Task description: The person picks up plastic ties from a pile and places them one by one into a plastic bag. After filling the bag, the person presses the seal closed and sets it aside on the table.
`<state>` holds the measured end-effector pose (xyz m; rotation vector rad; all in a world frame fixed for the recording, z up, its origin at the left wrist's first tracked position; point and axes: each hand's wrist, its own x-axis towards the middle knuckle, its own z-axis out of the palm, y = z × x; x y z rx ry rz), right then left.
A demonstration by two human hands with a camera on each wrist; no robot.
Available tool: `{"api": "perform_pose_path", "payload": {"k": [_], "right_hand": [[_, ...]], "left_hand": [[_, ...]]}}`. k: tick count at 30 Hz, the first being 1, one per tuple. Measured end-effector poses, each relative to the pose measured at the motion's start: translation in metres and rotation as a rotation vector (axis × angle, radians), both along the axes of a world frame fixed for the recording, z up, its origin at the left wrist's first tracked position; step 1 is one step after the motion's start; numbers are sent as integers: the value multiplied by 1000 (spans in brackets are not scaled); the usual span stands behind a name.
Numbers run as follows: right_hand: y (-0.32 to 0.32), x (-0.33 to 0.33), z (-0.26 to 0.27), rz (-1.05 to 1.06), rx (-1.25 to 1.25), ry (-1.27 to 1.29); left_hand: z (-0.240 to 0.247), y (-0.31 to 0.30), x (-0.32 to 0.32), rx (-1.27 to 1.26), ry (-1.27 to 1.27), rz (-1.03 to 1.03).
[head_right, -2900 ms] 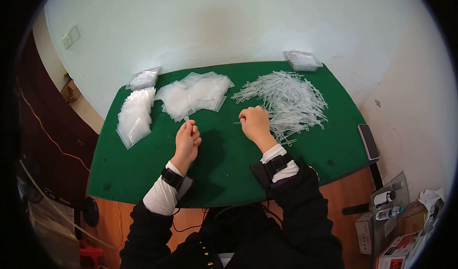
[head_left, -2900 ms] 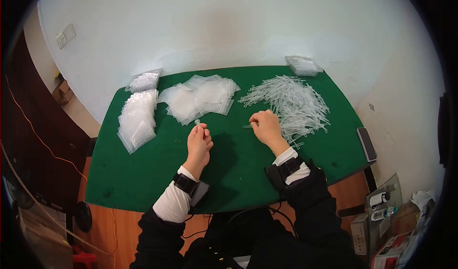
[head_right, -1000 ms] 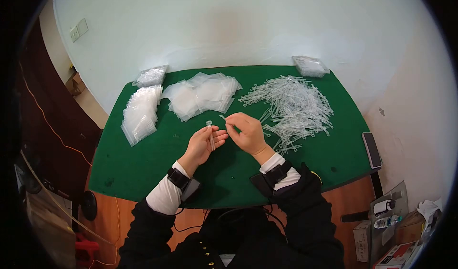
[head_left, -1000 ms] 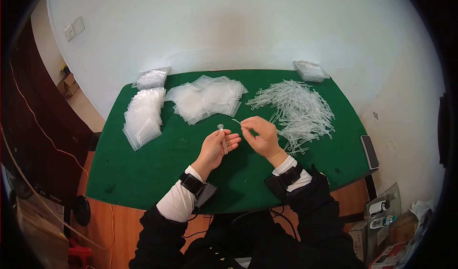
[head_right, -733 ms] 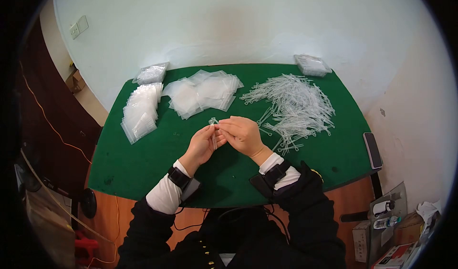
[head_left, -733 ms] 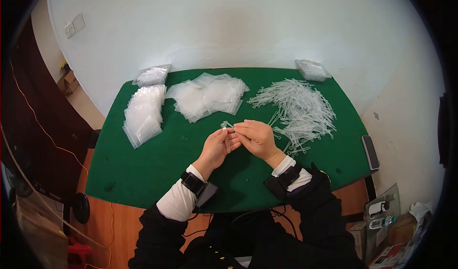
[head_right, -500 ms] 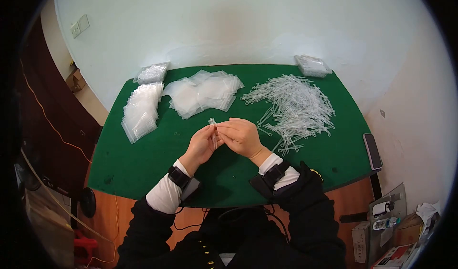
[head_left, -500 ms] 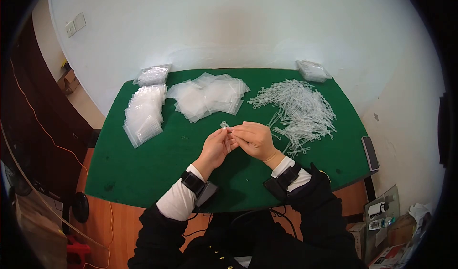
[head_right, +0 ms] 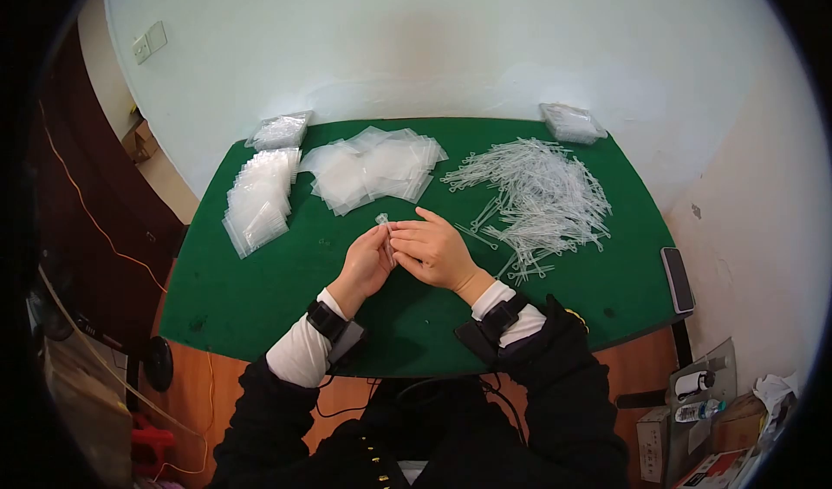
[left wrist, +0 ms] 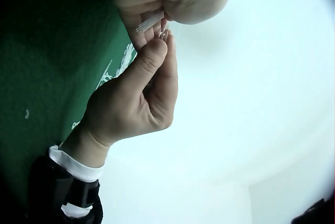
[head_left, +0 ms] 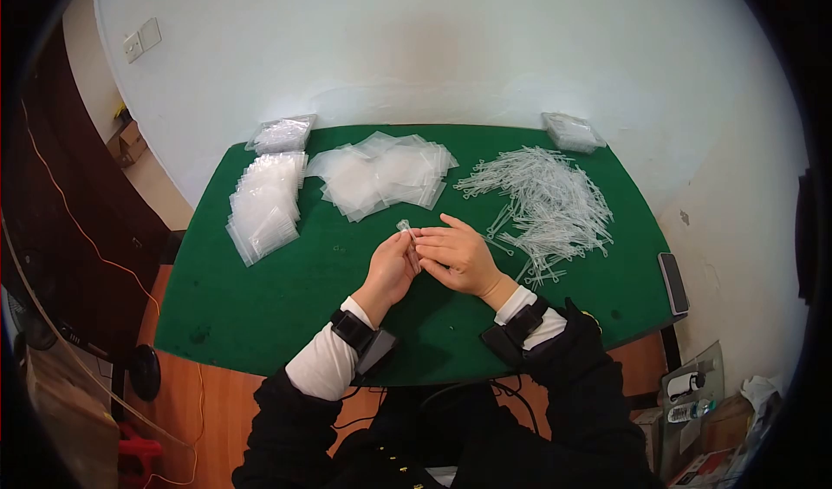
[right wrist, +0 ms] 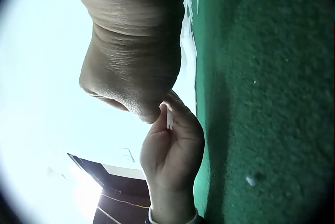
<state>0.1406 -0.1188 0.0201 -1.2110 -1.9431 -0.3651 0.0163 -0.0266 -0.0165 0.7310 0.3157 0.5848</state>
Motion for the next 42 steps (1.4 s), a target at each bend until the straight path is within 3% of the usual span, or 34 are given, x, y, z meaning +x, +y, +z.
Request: {"api": "perform_pose_path", "payload": {"k": [17, 38, 41, 42], "right_hand": [[2, -3, -6, 48, -81, -85], [0, 2, -3, 89, -159, 4], [0, 22, 0, 1, -61, 361], [-2, 33, 0, -10, -65, 365]], "left_hand": [[1, 0, -4, -15, 29, 63], [7, -3, -3, 110, 120, 92], [15, -3, -4, 46, 129, 161], [15, -3, -4, 12, 132, 197]]}}
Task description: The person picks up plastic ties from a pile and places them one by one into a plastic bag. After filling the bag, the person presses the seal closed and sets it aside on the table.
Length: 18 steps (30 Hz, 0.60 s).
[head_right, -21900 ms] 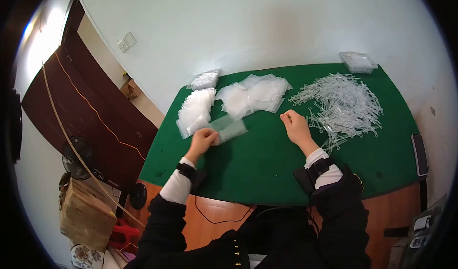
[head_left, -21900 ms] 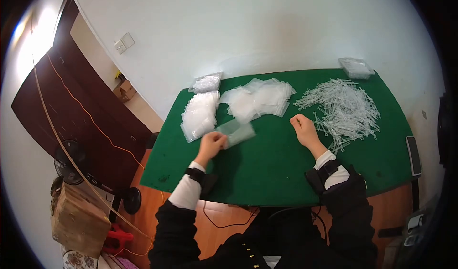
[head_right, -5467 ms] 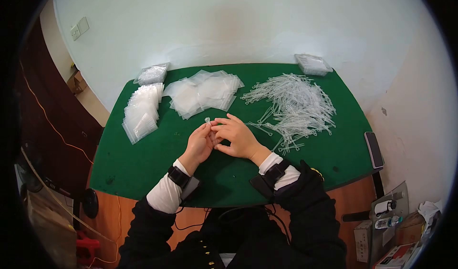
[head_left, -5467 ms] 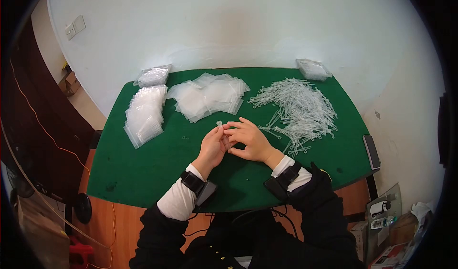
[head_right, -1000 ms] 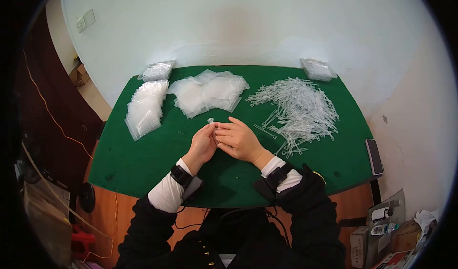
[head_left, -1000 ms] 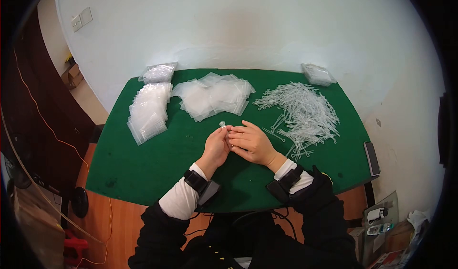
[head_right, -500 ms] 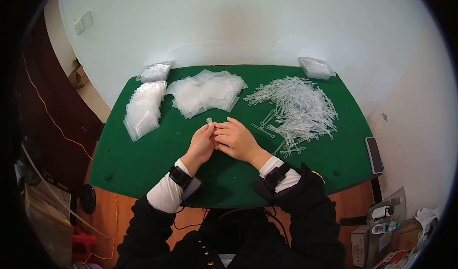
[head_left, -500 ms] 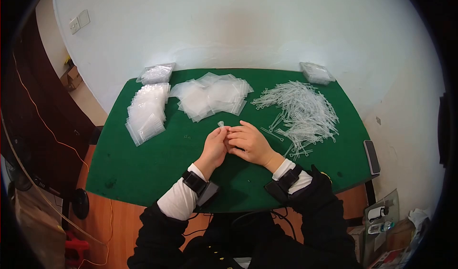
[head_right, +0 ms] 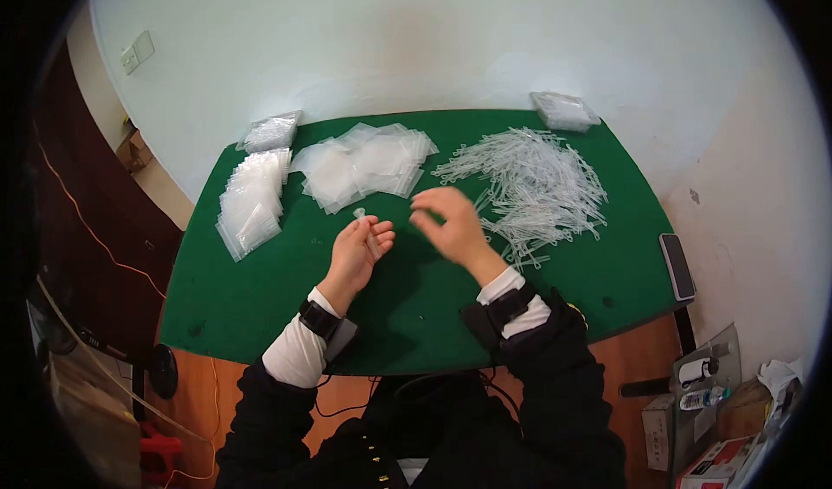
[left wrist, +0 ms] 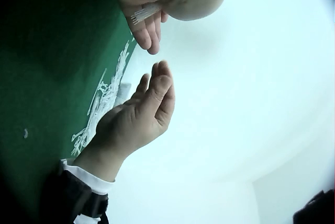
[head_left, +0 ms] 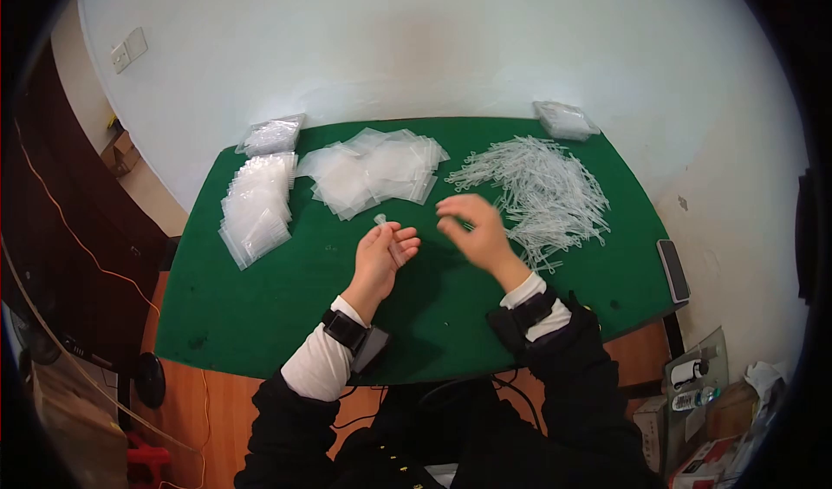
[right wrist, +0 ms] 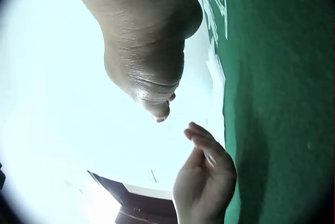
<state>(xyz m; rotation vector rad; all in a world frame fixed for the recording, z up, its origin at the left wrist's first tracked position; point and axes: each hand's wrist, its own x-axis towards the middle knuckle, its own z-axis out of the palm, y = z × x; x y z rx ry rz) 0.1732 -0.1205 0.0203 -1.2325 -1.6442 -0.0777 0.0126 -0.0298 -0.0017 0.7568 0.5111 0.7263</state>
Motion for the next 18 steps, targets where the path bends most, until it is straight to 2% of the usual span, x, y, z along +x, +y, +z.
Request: {"api": "perform_pose_path", "payload": {"k": [2, 3, 6, 7, 10, 14, 18], "right_hand": [[-4, 23, -2, -368, -98, 200], [-8, 32, -4, -375, -98, 199], [-15, 49, -8, -614, -391, 57], [-14, 48, -8, -611, -388, 54], [-15, 40, -12, -699, -666, -159], [-17, 37, -14, -703, -625, -282], [-17, 36, -13, -723, -677, -268]], "left_hand": [[-2, 0, 0, -1, -2, 6], [-2, 1, 0, 4, -7, 23], [-6, 3, 0, 14, -29, 28], [-4, 4, -2, 18, -43, 21], [-2, 5, -5, 12, -49, 25], [3, 1, -5, -17, -27, 29], [6, 1, -6, -40, -9, 31]]}}
